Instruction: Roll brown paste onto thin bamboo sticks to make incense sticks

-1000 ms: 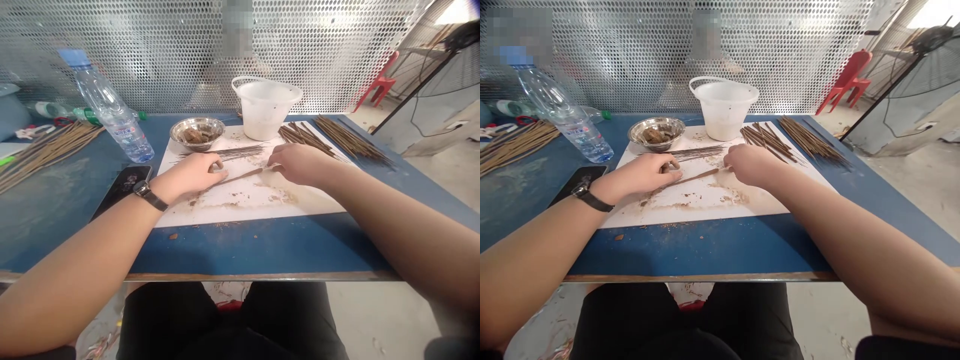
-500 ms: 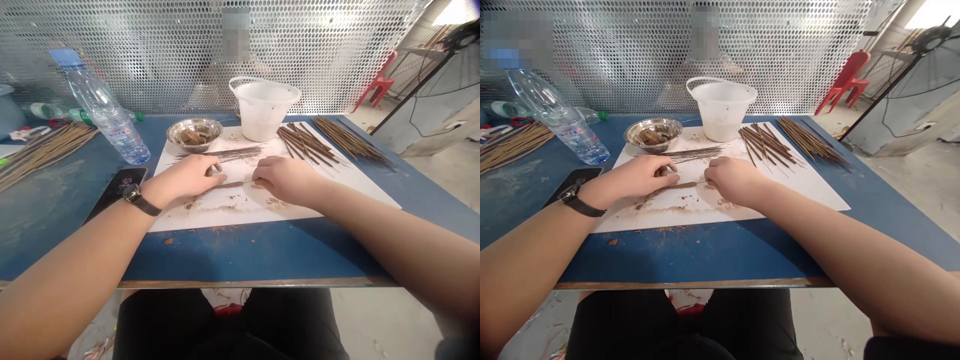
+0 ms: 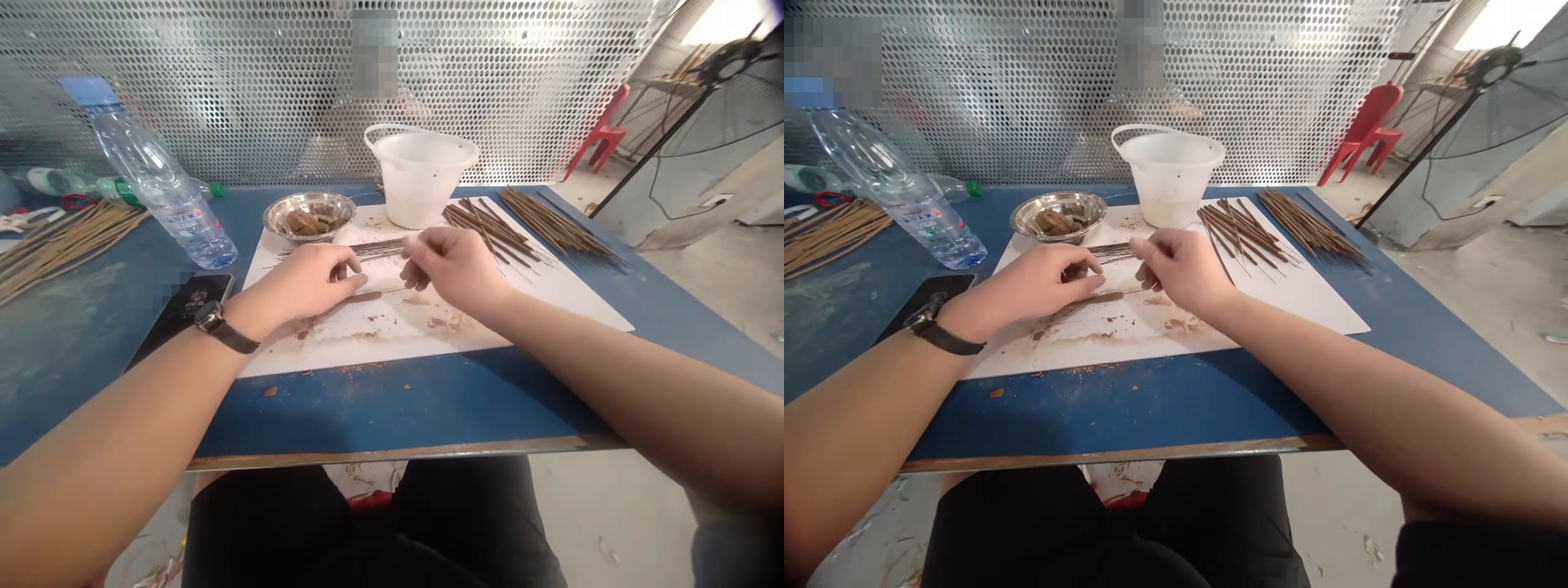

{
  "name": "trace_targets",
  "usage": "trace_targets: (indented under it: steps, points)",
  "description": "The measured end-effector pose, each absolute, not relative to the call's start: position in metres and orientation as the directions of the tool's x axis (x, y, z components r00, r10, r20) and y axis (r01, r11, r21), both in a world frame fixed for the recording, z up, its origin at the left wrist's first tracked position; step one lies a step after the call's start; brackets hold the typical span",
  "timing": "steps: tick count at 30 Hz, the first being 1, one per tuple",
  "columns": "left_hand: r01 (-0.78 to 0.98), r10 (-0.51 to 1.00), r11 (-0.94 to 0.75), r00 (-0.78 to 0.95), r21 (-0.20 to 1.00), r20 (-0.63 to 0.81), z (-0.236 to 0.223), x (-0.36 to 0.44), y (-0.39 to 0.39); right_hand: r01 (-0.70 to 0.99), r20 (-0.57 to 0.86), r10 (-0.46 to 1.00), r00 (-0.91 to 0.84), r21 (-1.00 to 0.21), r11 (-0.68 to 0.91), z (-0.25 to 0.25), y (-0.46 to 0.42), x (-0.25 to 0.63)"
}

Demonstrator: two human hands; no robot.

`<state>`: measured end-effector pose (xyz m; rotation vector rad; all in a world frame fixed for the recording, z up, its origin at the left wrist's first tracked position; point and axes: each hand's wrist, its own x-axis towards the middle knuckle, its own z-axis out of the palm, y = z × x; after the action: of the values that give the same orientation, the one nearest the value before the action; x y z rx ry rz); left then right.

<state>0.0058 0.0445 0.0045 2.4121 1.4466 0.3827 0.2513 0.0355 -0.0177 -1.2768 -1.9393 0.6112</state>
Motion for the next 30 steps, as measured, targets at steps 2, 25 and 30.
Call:
trace_targets:
  steps: [2,25,30]
  points:
    - [0.751,0.852,-0.518,0.493,0.409,0.174,0.003,0.010,0.041,0.316,0.201,0.964,-0.172,-0.916,0.247,-0.013,0.038,0.248]
    - [0.427,0.588,-0.802,0.683,0.416,0.433,-0.012,0.026,0.024,-0.158,0.034,0.995,-0.089,-0.987,0.020,-0.014,0.049,0.205]
    - [0.518,0.639,-0.768,0.662,0.376,0.393,-0.010,0.023,0.025,-0.055,0.107,0.980,-0.167,-0.994,0.099,-0.024,0.047,0.213]
